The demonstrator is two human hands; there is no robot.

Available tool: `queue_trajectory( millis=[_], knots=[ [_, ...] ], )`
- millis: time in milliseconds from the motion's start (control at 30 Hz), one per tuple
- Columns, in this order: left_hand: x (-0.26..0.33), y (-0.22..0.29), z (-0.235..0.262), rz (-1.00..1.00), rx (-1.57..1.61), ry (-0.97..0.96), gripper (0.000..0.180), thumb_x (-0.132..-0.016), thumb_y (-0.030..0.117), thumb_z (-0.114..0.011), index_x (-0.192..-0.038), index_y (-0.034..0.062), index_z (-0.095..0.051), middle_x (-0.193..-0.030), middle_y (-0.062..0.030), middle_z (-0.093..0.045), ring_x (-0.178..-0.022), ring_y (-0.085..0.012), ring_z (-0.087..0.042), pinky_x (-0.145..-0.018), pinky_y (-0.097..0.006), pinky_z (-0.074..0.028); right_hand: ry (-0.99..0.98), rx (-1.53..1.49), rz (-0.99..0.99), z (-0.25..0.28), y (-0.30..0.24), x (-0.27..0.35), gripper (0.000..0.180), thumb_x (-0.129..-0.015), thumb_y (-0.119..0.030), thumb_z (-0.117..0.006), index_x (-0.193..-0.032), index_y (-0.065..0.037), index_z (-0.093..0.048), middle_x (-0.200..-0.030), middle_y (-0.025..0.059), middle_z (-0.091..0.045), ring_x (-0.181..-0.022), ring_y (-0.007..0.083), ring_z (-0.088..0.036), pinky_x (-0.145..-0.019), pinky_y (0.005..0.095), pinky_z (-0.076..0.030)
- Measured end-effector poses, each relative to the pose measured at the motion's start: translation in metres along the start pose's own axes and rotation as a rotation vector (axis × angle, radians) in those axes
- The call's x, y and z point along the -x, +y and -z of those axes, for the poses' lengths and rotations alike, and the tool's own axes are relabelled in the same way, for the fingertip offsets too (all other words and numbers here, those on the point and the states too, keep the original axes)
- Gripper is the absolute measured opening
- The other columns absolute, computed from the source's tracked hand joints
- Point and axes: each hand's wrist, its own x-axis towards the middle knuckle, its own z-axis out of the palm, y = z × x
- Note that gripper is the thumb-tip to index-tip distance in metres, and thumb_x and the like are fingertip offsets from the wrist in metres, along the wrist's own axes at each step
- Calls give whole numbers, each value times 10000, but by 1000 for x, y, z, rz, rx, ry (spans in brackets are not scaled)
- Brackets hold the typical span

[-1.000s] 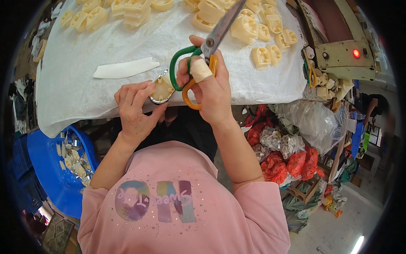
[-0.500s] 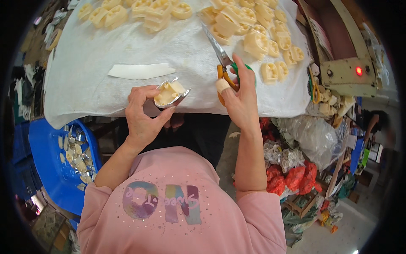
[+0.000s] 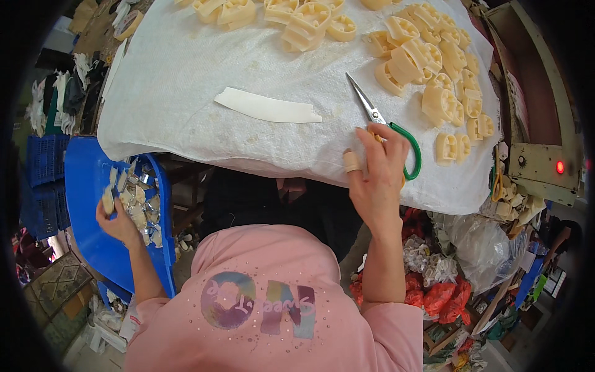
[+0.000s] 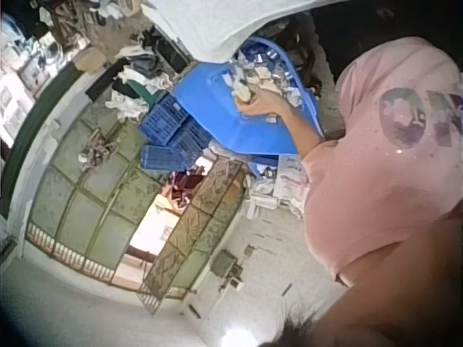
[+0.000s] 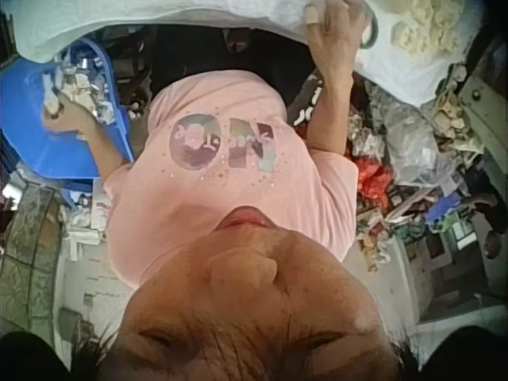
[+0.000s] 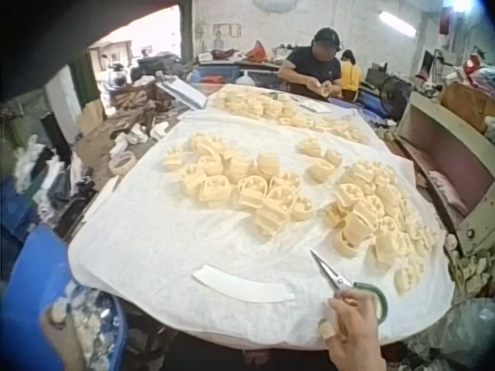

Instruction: The worker is trimming excess material from molded shoe components using scissors and assembling/inspecting the parts.

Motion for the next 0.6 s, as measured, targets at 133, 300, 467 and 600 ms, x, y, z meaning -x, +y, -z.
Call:
queue_trajectory(
  millis=[133, 300, 467, 600],
  knots=[
    [-5, -2, 8, 73, -316, 116, 474, -767, 127, -702, -1193, 10, -531, -1131, -184, -542, -1121, -316, -449, -966, -408, -365, -41, 18, 141, -15, -11, -13, 345, -723, -18, -673, -1057, -37, -590, -1169, 125, -529, -1030, 322, -477, -885, 415, -400],
    [7, 103, -42, -75, 252, -163, 357, -798, 66, -647, -1142, 11, -566, -1088, -88, -570, -997, -215, -529, -893, -312, -409, -88, -58, 274, -42, -34, -40, 374, -701, -84, -720, -1049, -36, -591, -1115, 125, -560, -1006, 315, -501, -853, 409, -418],
    [37, 199, -62, -470, 649, -566, 199, -767, -45, -607, -962, -7, -593, -947, -93, -597, -873, -179, -556, -800, -276, -434, -102, 30, 323, -74, -34, -56, 214, -702, -92, -675, -876, 5, -599, -930, 128, -549, -888, 306, -514, -771, 392, -437],
    [57, 229, -63, -453, 741, -877, 177, -811, -33, -582, -987, -17, -597, -903, -82, -611, -789, -164, -579, -731, -254, -460, -61, 215, 370, -81, -30, -57, 138, -691, -67, -613, -815, -8, -596, -874, 123, -534, -846, 287, -510, -730, 386, -432]
  ],
)
